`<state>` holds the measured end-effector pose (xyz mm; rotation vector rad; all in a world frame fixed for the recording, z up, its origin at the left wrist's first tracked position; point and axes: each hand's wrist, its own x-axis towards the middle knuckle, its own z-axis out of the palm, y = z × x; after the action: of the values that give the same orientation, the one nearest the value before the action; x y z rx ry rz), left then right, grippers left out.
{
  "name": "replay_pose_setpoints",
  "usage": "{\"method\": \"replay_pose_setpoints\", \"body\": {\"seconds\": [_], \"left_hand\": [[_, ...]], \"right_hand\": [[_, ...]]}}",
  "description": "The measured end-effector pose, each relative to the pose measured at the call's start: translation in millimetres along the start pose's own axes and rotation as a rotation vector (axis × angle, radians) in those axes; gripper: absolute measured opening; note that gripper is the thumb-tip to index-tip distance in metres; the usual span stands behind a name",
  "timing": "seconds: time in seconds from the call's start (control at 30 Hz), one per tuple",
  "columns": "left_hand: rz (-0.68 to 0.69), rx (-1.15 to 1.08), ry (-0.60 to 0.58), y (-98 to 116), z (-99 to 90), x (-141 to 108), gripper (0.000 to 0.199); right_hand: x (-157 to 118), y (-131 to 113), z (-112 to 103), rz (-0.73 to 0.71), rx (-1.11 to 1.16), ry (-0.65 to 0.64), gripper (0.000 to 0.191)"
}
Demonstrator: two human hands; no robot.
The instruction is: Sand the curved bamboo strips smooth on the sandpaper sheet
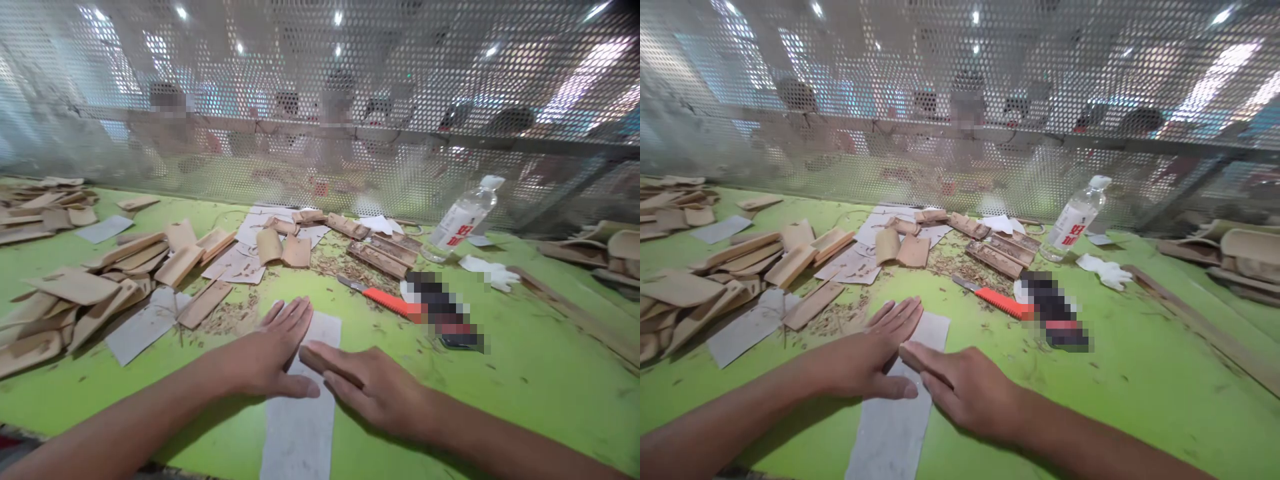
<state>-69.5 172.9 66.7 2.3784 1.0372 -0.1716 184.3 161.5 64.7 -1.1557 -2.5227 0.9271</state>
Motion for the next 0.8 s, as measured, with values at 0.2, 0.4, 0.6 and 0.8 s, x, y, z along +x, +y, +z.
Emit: {"method": "replay_pose_setpoints", "body": {"seconds": [0.2,0.4,0.6,0.8], "left_hand": [[-0.004,0.009,-0.001,-2,2.9,1,0.118],[-0.007,0.008,-0.015,-4,-4.4,-2,0.119],[-0.027,0.021,-0.111,-8,-25.6,-12,0.123],[0.036,-0.019,-0.091,0,-23.8,-8,0.099]], "right_hand": [[-1,-2,0,0.041,0.040,0.092,0.053],[5,14,-8,0.077,-0.038,0.200,0.052],[8,23,-18,0.194,0.109,0.401,0.052],[6,25,-9,0.087,0.079,0.193,0.055]]}}
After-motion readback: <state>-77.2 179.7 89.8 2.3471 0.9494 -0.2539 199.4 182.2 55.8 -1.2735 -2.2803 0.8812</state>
